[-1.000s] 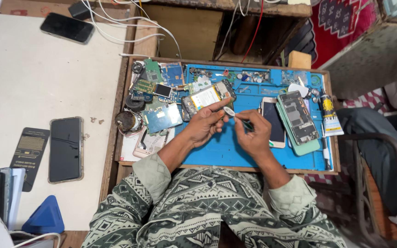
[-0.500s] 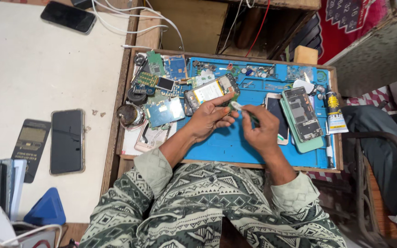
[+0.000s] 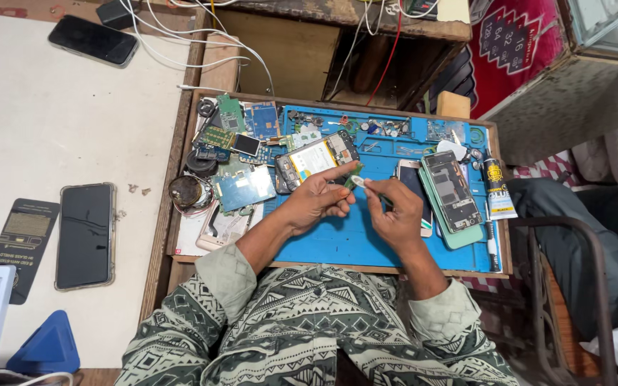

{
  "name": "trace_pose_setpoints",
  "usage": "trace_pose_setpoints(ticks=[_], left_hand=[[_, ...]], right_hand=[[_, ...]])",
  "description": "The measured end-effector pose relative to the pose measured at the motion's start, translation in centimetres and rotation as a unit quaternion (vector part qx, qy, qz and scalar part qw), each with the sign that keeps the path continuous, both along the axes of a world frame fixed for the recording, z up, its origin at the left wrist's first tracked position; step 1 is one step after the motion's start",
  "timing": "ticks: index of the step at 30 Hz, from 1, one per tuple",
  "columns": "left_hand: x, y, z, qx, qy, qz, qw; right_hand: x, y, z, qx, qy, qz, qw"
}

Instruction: The person works at a cluttered repair bench, manipulating a small flex cable and connector between their fingers, then uses a screwdriver on a component, and finally handles a red phone housing, fitting a black part into it. They handle disassembled phone parts and boards on the blue mat throughout.

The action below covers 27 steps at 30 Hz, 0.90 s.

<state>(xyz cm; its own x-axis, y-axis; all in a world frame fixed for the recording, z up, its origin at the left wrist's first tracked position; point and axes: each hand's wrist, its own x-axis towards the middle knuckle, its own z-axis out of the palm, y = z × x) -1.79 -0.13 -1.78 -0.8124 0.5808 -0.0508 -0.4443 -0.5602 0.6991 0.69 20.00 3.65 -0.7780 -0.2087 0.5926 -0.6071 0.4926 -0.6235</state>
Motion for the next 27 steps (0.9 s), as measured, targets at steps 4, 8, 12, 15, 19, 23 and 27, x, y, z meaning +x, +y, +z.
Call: trace_pose_setpoints(ticks=[4,8,12,15,19,23,27], left_hand=[[0.2,0.1,-0.2,0.013,-0.017,0.005,1.000],[0.4,0.0,-0.3,0.007,-0.009,0.007,1.000],[0.5,0.0,-0.3,0.017,-0.005,0.006,1.000],[0.5,0.0,-0.4,0.001,0.000,0.014,1.000],[0.5,0.1,-1.0,-0.003,0.007,0.020,1.000],[0.6,0.5,-1.4,-0.033,0.063,0.046,0.996],[0.9,0.9,-1.3,-0.104,0.113,0.072,0.986]], right_hand=[[0.2,-0.2,-0.1,0.003,0.022,0.028,0.999],[0.4,-0.5,-0.3,-0.009,0.020,0.006,1.000],[0.4,-0.5,-0.3,-0.007,0.018,0.013,1.000],[0.2,-0.6,-0.4,0.005,0.006,-0.004,1.000],[0.1,-0.4,-0.6,0.030,-0.003,-0.026,0.999],[0.6,-0.3,-0.8,0.046,0.029,0.006,0.999],[0.2,-0.1,-0.4,0.056,0.034,0.007,0.998]])
